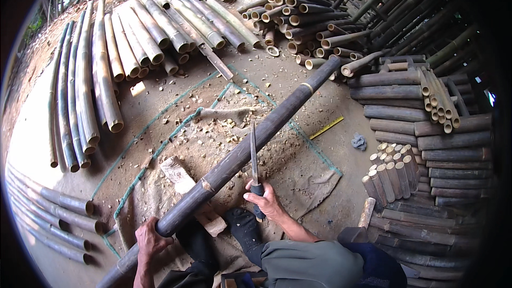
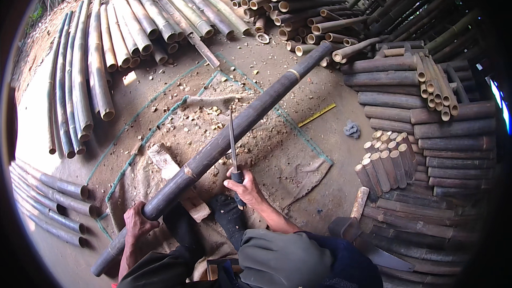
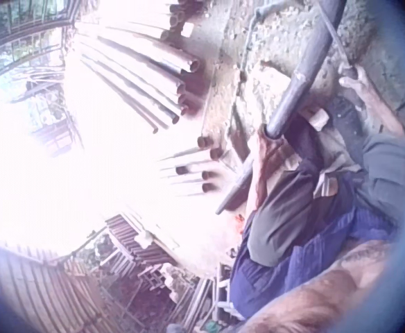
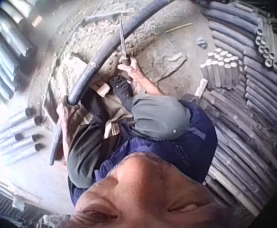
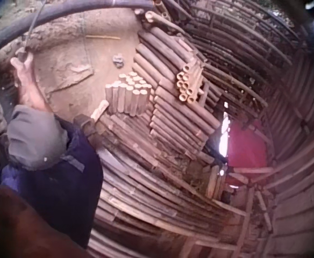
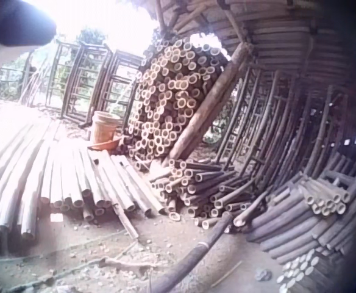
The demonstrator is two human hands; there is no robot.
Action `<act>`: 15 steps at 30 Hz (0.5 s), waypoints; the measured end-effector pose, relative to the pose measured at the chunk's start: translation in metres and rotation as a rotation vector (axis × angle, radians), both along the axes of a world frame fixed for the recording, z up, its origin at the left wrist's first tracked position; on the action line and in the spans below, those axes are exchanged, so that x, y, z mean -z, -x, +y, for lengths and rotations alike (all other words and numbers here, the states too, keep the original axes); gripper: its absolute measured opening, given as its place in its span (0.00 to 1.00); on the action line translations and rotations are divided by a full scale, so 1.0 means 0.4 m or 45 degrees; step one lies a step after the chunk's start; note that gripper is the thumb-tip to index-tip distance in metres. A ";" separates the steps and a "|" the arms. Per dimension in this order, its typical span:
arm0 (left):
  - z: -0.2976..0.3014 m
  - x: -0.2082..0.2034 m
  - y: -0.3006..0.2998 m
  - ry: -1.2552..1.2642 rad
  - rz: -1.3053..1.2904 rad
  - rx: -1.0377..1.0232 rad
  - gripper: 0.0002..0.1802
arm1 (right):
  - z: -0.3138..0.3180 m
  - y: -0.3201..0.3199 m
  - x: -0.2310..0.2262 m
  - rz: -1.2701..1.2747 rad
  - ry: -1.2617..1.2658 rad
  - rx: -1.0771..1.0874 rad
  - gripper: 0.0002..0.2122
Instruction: The person sits on the ground and uses a curved knife to shave the surface of long bamboo poles. They hold the pole with one hand and scrape the blade along its length to remove the outer layer, then place the finished pole aside.
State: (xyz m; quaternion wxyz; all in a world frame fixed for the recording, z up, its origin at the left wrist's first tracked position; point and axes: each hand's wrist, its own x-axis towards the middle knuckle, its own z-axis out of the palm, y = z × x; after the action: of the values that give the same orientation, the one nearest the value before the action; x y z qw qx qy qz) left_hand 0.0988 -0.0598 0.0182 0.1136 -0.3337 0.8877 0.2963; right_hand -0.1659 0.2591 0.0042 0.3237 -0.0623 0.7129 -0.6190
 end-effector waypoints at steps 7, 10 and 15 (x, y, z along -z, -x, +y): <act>0.035 -0.055 -0.037 0.017 0.007 -0.016 0.29 | -0.065 0.009 -0.061 -0.255 0.331 -0.028 0.15; 0.041 -0.085 0.003 0.046 0.076 0.021 0.29 | -0.072 0.017 -0.073 -0.177 0.336 0.017 0.17; 0.051 -0.078 0.017 0.040 0.101 0.061 0.29 | -0.082 0.027 -0.098 -0.032 0.364 0.145 0.13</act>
State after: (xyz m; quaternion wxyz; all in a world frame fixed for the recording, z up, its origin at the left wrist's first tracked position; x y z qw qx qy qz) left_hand 0.0921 -0.0395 0.0496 0.0800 -0.3021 0.9038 0.2924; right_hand -0.1769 0.2264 0.0433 0.2850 -0.0595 0.6158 -0.7322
